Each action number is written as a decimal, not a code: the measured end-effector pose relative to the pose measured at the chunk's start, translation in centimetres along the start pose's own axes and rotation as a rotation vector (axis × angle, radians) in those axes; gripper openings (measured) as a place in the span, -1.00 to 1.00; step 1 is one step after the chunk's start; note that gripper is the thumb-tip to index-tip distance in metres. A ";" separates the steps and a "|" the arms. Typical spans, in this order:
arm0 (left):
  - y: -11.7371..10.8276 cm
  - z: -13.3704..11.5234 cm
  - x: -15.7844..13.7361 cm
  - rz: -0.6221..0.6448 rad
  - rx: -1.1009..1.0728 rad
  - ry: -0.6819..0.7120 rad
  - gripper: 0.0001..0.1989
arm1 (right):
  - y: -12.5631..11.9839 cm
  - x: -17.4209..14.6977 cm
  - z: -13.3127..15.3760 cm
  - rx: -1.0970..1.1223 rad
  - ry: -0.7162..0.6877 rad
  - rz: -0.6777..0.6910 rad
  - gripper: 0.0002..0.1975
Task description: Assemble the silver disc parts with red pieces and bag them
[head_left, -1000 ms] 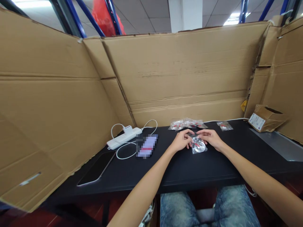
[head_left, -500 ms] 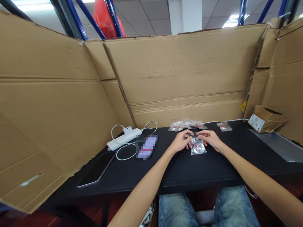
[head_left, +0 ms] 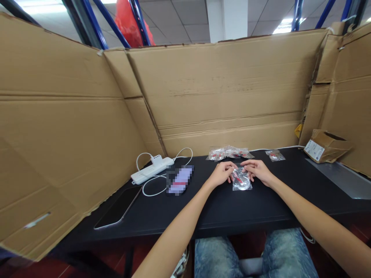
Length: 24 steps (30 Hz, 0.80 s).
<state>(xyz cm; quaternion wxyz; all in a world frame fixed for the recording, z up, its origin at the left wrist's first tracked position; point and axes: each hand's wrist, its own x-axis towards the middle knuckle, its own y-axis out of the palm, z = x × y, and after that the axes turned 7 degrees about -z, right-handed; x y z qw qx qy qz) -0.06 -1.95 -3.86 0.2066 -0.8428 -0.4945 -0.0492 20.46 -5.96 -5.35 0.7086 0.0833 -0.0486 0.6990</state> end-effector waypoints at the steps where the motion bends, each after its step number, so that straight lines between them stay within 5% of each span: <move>1: 0.0 0.0 0.0 0.001 0.002 0.005 -0.76 | 0.0 0.0 0.1 -0.001 0.000 0.001 -0.65; 24: -0.2 -0.5 0.0 -0.062 -0.056 0.031 -0.81 | 0.2 0.1 0.4 -0.056 -0.013 -0.014 -0.68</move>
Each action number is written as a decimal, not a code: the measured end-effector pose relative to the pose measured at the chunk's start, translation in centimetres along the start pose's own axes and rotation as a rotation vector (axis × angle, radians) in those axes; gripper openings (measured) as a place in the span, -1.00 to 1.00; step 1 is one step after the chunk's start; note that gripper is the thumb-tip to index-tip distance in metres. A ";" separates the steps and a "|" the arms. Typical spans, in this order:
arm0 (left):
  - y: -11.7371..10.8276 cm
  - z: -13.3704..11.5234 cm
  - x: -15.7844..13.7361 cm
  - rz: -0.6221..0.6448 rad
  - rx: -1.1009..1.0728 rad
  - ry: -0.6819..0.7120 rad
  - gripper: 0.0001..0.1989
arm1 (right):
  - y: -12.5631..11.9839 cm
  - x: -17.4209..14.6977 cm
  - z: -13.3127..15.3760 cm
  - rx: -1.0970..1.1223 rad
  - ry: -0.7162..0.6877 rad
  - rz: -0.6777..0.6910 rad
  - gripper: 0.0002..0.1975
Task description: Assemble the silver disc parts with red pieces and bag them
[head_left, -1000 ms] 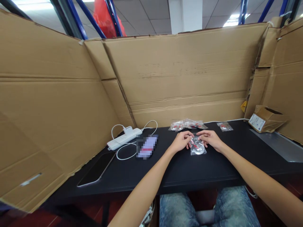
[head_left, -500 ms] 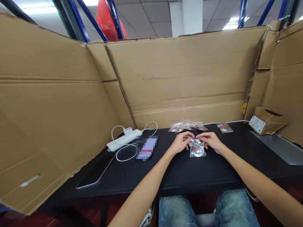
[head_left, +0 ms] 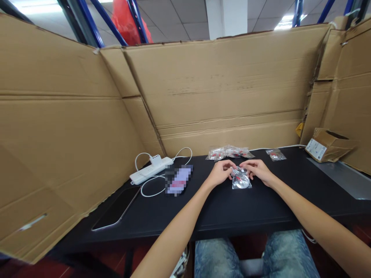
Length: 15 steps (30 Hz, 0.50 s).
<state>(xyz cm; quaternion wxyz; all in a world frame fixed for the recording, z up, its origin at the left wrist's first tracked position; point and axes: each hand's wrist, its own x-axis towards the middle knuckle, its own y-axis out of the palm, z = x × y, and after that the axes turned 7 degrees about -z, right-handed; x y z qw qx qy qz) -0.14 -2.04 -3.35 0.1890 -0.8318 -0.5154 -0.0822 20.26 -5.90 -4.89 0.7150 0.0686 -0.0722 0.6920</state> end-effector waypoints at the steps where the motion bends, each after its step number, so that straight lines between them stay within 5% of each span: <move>1: 0.0 0.1 0.0 -0.005 0.012 0.006 -0.81 | 0.0 0.1 -0.1 -0.004 -0.003 -0.005 -0.66; 12: 0.2 0.5 0.0 0.006 0.054 0.029 -0.84 | 0.3 0.2 -0.4 -0.108 -0.005 0.012 -0.71; 15: 0.2 0.4 -0.1 0.015 0.073 0.033 -0.71 | 0.2 0.2 -0.4 -0.110 -0.024 0.027 -0.69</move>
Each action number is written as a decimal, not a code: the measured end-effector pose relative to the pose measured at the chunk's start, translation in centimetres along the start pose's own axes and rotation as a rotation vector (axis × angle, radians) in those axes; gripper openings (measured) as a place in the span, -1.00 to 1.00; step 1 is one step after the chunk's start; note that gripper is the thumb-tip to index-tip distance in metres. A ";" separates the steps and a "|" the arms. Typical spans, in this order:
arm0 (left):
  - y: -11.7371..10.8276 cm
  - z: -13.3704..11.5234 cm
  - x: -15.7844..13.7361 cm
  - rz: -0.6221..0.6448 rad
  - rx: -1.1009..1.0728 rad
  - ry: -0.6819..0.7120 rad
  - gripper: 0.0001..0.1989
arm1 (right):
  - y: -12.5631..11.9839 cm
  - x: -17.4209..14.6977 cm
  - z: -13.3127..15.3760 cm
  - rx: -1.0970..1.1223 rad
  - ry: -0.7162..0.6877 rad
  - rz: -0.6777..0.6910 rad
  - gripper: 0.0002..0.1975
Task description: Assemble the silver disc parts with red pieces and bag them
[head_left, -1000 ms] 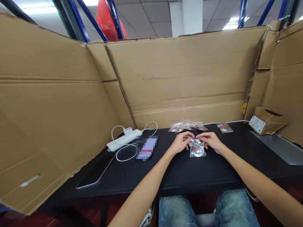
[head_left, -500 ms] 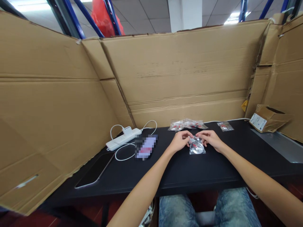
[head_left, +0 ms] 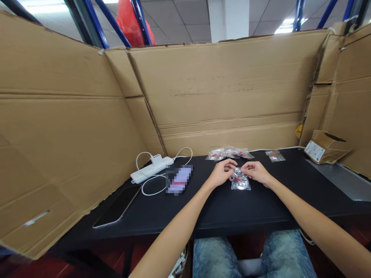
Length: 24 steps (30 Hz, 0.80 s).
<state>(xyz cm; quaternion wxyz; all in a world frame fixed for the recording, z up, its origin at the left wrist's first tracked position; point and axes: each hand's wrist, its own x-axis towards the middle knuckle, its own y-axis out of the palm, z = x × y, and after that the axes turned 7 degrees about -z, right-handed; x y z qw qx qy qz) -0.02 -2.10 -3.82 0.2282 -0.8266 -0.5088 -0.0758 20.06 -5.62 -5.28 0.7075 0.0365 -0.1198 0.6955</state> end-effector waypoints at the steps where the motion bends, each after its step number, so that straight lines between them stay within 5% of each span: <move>1: 0.0 -0.1 -0.1 0.001 0.014 0.001 -0.65 | 0.0 0.0 0.0 0.000 -0.004 0.003 -0.68; 7: 0.0 -0.1 -0.3 0.017 0.151 0.019 -0.80 | -0.2 0.0 -0.1 -0.011 0.001 0.001 -0.62; 24: -0.1 -0.2 -0.3 0.028 0.303 0.077 -0.76 | 0.1 -0.1 -0.1 -0.044 -0.029 -0.004 -0.63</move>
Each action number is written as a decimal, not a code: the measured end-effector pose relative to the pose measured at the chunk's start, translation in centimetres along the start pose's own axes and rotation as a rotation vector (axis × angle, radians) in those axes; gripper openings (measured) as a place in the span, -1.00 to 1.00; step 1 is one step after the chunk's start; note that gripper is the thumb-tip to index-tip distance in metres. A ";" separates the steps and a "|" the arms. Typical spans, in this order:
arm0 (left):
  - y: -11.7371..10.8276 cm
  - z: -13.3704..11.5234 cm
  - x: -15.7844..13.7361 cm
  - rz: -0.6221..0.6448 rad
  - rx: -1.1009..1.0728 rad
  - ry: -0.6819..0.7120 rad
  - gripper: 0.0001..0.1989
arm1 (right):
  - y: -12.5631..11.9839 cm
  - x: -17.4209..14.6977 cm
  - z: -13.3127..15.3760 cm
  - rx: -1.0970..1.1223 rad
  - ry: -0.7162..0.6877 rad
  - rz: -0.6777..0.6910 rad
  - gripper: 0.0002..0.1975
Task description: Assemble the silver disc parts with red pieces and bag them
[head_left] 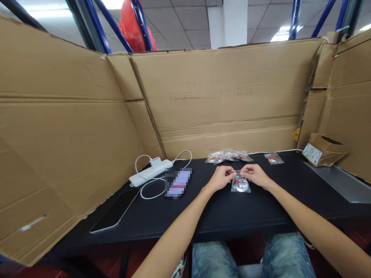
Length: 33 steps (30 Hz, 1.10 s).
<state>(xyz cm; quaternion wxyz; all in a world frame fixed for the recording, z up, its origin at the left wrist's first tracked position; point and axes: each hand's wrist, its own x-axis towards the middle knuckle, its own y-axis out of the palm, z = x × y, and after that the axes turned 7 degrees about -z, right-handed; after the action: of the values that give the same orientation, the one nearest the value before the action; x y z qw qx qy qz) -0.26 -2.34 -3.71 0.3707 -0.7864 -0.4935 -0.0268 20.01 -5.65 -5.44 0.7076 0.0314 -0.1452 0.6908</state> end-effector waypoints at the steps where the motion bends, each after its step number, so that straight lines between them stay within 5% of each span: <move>1: -0.1 -0.1 0.0 -0.005 0.020 0.004 -0.76 | 0.0 0.0 0.0 -0.002 0.000 -0.004 -0.63; 12: -0.4 -1.5 -0.6 -0.031 0.195 0.075 -0.76 | -0.1 -0.2 -0.4 -0.001 0.003 -0.071 -0.64; 19: 0.2 -3.2 -1.6 -0.189 0.296 0.123 -0.80 | 0.2 -1.9 0.5 0.059 -0.053 -0.144 -0.62; 33: 3.5 -4.9 -3.8 -0.285 0.131 0.082 -0.85 | -0.1 -5.3 0.4 0.140 -0.055 -0.237 -0.64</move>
<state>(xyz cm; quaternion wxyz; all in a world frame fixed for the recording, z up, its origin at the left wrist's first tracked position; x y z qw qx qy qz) 2.20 -9.00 -3.68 0.4333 -0.6807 -0.5854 -0.0791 20.00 -10.87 -6.34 0.7760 0.1163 -0.1112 0.6099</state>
